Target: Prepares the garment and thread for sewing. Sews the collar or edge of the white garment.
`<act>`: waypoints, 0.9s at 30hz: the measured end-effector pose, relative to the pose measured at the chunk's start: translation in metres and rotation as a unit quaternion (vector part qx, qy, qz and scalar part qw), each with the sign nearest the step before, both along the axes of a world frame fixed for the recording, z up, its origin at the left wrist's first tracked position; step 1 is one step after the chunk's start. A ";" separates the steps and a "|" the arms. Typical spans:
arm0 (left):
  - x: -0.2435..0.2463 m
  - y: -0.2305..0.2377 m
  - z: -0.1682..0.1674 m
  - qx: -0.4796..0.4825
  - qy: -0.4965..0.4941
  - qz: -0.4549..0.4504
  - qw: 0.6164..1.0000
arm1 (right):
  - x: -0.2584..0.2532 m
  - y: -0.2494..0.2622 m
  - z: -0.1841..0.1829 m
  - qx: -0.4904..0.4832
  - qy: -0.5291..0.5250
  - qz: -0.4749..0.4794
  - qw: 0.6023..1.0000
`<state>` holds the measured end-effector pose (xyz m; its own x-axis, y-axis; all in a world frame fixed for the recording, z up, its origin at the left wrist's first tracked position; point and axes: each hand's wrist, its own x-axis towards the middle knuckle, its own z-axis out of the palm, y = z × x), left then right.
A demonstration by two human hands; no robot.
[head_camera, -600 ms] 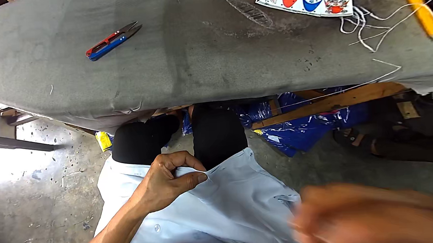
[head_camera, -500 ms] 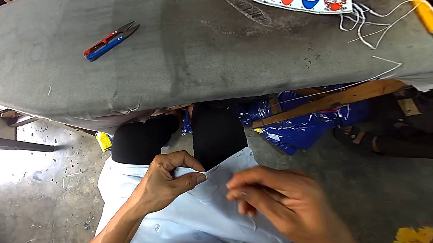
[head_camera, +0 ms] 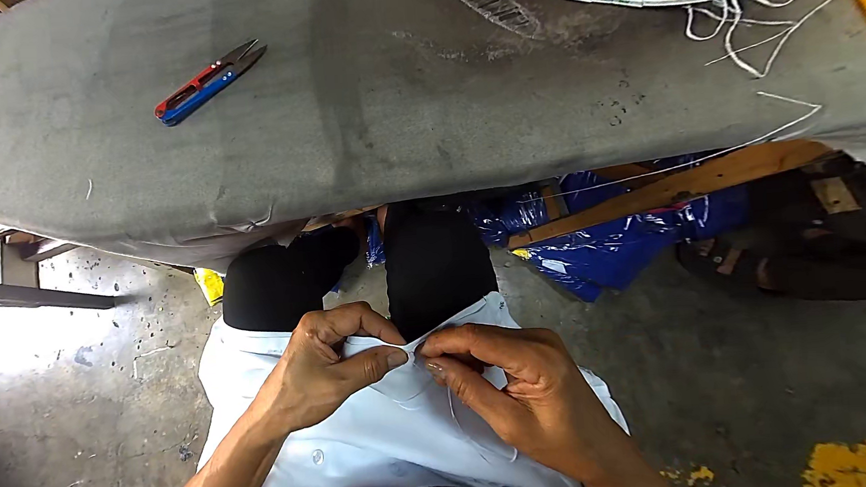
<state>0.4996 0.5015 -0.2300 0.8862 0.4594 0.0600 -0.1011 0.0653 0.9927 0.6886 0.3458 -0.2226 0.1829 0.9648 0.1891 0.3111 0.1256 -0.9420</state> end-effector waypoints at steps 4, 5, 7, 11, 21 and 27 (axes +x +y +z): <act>0.000 0.000 0.000 0.000 -0.001 0.000 1.000 | 0.000 0.000 0.001 0.000 -0.005 -0.001 1.000; 0.000 0.000 0.000 -0.001 -0.002 0.000 1.000 | 0.000 0.000 0.001 -0.001 -0.007 0.000 1.000; 0.001 0.000 0.001 -0.001 -0.004 0.000 1.000 | 0.001 0.000 0.002 -0.002 -0.009 0.001 1.000; 0.000 0.000 0.001 0.001 -0.004 0.000 1.000 | -0.001 0.002 0.003 -0.005 -0.016 0.002 1.000; -0.002 0.000 0.001 0.001 0.000 0.008 1.000 | -0.002 0.006 0.003 -0.012 -0.028 0.005 1.000; -0.002 0.001 0.002 -0.002 -0.001 0.007 1.000 | -0.002 0.007 0.004 -0.012 -0.036 0.009 0.999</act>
<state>0.4974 0.5020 -0.2284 0.8798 0.4714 0.0608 -0.1047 0.0675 0.9922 0.6866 0.3530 -0.2185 0.1521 0.9721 0.1786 0.3761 0.1101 -0.9200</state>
